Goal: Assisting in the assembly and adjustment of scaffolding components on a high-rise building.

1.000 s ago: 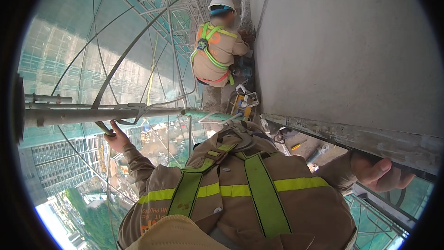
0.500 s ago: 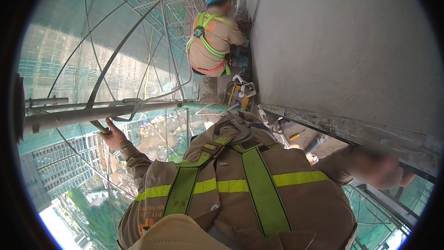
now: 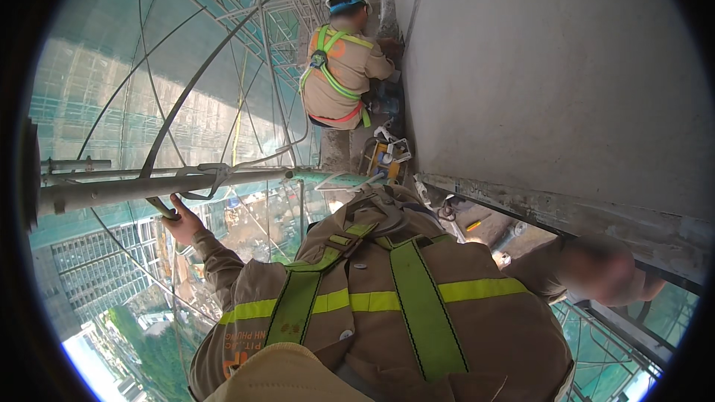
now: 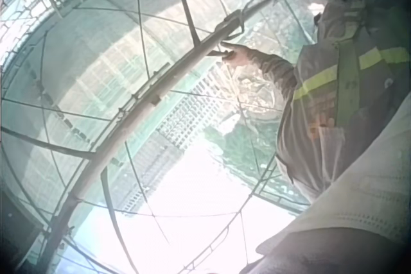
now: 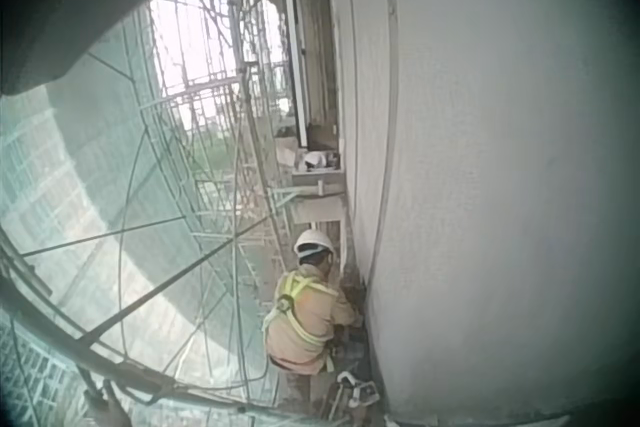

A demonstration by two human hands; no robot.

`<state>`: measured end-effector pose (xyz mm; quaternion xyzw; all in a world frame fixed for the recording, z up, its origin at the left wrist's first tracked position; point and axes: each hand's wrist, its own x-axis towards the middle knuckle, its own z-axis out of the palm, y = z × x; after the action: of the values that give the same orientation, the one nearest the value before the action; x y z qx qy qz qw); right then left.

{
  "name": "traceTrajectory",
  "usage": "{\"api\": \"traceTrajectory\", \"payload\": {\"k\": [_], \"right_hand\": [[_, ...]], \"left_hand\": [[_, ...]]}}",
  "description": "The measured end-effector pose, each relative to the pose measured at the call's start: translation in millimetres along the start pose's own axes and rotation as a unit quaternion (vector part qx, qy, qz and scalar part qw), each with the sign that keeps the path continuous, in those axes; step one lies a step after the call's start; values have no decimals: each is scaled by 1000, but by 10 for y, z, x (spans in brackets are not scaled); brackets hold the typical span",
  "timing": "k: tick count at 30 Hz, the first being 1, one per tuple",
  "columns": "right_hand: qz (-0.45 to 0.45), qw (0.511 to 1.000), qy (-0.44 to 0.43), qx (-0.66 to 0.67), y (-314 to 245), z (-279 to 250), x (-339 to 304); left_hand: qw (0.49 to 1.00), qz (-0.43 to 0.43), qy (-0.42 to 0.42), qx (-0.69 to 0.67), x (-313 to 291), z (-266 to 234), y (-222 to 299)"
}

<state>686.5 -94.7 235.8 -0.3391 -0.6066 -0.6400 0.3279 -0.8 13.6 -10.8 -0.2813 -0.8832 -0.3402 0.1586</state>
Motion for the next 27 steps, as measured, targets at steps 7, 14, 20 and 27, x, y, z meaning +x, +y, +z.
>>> {"api": "traceTrajectory", "payload": {"k": [7,14,20,27], "right_hand": [[24,999,22,14,-89,97,117],[18,998,57,18,-260,324,457],[42,996,72,35,-284,321,484],[103,989,79,66,-207,171,247]], "left_hand": [[1000,-1,-10,9,14,46,-4],[1000,-7,-15,-2,12,-18,-69],[999,5,-10,-30,0,-35,6],[999,-1,-33,-6,0,-44,-5]]}}
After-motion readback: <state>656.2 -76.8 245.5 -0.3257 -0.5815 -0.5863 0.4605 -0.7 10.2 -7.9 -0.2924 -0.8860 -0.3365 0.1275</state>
